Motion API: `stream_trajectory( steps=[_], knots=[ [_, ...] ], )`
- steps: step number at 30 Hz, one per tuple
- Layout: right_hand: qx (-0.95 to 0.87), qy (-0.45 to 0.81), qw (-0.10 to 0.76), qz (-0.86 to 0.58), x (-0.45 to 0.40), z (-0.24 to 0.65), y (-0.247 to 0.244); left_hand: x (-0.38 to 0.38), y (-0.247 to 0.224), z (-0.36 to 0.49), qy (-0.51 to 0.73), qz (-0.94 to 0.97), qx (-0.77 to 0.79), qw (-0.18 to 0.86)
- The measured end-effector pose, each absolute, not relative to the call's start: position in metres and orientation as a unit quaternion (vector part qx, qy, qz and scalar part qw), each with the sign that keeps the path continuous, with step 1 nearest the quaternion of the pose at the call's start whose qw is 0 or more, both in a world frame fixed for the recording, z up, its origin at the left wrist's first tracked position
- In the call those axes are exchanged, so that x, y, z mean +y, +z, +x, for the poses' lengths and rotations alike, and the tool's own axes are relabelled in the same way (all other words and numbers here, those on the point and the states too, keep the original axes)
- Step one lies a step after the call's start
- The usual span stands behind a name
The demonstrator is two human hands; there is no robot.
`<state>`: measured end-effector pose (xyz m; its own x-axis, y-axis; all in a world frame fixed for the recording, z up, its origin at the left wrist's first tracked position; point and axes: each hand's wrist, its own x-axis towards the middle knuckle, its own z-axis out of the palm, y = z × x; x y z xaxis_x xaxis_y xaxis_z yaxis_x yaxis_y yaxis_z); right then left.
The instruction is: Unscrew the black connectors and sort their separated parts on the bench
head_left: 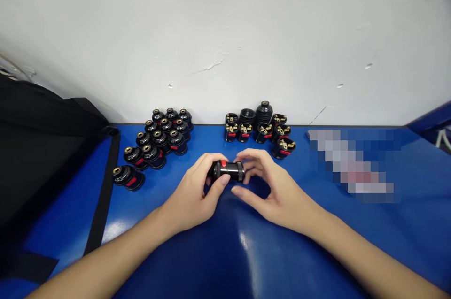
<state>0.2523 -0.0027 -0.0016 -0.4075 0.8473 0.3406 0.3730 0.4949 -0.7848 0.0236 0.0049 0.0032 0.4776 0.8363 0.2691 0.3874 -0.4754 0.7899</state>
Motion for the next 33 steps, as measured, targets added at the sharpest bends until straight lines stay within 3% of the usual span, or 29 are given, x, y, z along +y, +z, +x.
stream_trajectory(
  steps=[4, 7, 12, 18, 33],
  knots=[
    [-0.745, 0.359, 0.357, -0.436, -0.0027, 0.2516, 0.0006, 0.0065, 0.0006, 0.0224, 0.347, 0.804, 0.359, 0.322],
    [-0.741, 0.364, 0.387, -0.411, -0.0012, 0.2525, -0.0028, 0.0079, 0.0001, 0.0236, 0.346, 0.799, 0.372, 0.323],
    [-0.780, 0.277, 0.428, -0.363, -0.0005, 0.2534, -0.0057, 0.0096, 0.0001, 0.0258, 0.342, 0.778, 0.405, 0.338],
    [-0.777, 0.278, 0.360, -0.436, -0.0012, 0.2572, 0.0010, 0.0094, -0.0007, 0.0244, 0.352, 0.796, 0.376, 0.319],
    [-0.837, 0.158, 0.346, -0.393, -0.0028, 0.2582, -0.0004, 0.0090, -0.0014, 0.0238, 0.356, 0.782, 0.392, 0.329]
  ],
)
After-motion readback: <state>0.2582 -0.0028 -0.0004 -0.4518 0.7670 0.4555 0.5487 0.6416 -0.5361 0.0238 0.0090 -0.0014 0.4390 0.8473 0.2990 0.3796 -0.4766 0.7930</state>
